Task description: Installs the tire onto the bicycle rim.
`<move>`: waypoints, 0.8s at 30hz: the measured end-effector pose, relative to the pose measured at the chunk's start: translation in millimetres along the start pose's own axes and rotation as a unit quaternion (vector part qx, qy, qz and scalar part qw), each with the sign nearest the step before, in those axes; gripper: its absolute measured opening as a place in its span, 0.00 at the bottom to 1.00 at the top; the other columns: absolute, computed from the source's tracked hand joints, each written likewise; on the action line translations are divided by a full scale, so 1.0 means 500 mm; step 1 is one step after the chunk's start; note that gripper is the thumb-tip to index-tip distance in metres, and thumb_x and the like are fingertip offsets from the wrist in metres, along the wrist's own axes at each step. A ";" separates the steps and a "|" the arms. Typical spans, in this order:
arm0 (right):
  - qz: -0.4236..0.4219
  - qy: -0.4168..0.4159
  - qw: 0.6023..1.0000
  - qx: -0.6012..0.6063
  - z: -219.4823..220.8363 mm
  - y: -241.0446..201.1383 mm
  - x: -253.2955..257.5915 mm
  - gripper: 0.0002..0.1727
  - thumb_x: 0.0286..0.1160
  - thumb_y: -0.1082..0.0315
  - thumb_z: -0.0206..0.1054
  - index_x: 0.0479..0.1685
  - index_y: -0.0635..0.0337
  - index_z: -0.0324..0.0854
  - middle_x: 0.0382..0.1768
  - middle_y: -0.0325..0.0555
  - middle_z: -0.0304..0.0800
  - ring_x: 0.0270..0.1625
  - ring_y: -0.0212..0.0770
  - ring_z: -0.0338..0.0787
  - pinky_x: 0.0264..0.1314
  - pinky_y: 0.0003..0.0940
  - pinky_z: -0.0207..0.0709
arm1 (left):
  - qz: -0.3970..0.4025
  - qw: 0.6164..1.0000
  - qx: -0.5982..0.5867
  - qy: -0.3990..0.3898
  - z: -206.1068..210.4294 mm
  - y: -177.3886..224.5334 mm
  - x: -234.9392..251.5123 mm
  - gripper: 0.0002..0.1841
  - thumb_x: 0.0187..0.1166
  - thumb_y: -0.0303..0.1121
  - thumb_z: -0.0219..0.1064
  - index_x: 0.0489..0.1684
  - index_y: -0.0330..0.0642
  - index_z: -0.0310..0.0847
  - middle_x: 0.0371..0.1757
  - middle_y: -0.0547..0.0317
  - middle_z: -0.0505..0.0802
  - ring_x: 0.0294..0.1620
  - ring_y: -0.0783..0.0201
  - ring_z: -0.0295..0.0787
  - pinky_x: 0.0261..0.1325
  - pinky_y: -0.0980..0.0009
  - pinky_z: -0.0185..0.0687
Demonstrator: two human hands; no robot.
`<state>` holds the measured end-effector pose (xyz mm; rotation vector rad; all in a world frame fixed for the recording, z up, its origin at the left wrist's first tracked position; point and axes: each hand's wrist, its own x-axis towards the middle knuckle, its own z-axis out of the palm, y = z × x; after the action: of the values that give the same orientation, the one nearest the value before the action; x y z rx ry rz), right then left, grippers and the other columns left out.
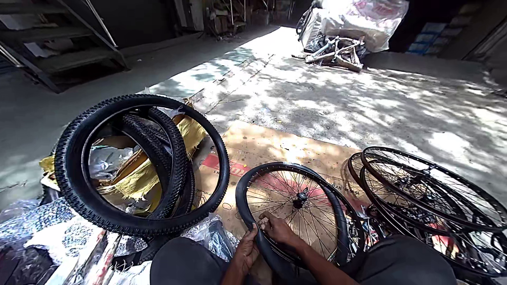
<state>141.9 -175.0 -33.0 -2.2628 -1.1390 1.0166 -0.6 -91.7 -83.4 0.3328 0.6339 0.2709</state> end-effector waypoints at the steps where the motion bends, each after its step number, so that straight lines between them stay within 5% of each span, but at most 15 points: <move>1: 0.012 -0.003 1.000 -0.004 -0.004 0.000 0.005 0.25 0.84 0.50 0.58 0.77 0.45 0.75 0.42 0.53 0.92 0.47 0.55 0.91 0.58 0.60 0.80 | -0.002 1.000 0.003 0.001 0.002 -0.001 -0.001 0.20 0.94 0.40 0.52 0.74 0.37 0.71 0.56 0.43 0.91 0.54 0.52 0.92 0.58 0.55 0.89; 5: 0.059 0.013 0.998 -0.020 0.001 -0.010 0.004 0.26 0.88 0.40 0.53 0.65 0.46 0.84 0.46 0.50 0.94 0.53 0.52 0.92 0.63 0.58 0.78 | -0.016 0.999 0.022 0.017 0.006 -0.004 -0.011 0.21 0.93 0.39 0.53 0.78 0.39 0.64 0.57 0.42 0.90 0.54 0.52 0.91 0.58 0.56 0.89; 9: -0.011 -0.006 0.999 0.042 0.008 0.011 -0.005 0.25 0.89 0.52 0.58 0.82 0.46 0.72 0.36 0.49 0.90 0.40 0.49 0.90 0.54 0.54 0.82 | -0.001 0.999 0.006 0.033 -0.005 -0.001 -0.009 0.18 0.93 0.36 0.54 0.73 0.37 0.69 0.54 0.44 0.90 0.51 0.54 0.91 0.56 0.57 0.89; 11: 0.009 0.016 1.000 0.022 0.010 0.004 -0.008 0.24 0.85 0.54 0.63 0.78 0.46 0.77 0.36 0.51 0.91 0.40 0.52 0.90 0.53 0.56 0.82 | -0.002 0.999 0.008 0.036 -0.003 -0.006 -0.011 0.19 0.92 0.36 0.55 0.75 0.38 0.67 0.55 0.44 0.90 0.53 0.53 0.90 0.57 0.56 0.88; 15: 0.060 0.060 0.996 -0.008 0.017 -0.007 0.002 0.22 0.83 0.42 0.62 0.62 0.44 0.86 0.34 0.47 0.93 0.41 0.50 0.92 0.53 0.57 0.82 | -0.010 0.999 0.015 0.045 0.009 -0.005 -0.012 0.20 0.92 0.37 0.55 0.77 0.40 0.65 0.56 0.43 0.89 0.53 0.53 0.91 0.57 0.56 0.89; 20: -0.008 0.002 0.999 0.046 0.013 0.008 -0.010 0.27 0.86 0.52 0.62 0.83 0.45 0.71 0.36 0.49 0.89 0.39 0.50 0.89 0.52 0.55 0.82 | -0.003 0.999 -0.003 0.053 0.006 0.001 -0.017 0.17 0.92 0.37 0.55 0.69 0.35 0.71 0.48 0.42 0.91 0.45 0.53 0.92 0.51 0.57 0.91; 24: 0.070 0.099 0.993 -0.005 0.014 -0.018 -0.013 0.22 0.80 0.42 0.66 0.62 0.44 0.88 0.33 0.48 0.93 0.40 0.52 0.91 0.53 0.57 0.81 | -0.017 0.999 0.018 0.032 0.017 -0.004 -0.017 0.20 0.91 0.37 0.56 0.77 0.39 0.66 0.55 0.42 0.90 0.53 0.53 0.92 0.57 0.56 0.89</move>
<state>129.5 -174.6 -29.2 -2.4179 -0.9168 0.8155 -1.6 -98.3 -73.2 0.3479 0.7081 0.2381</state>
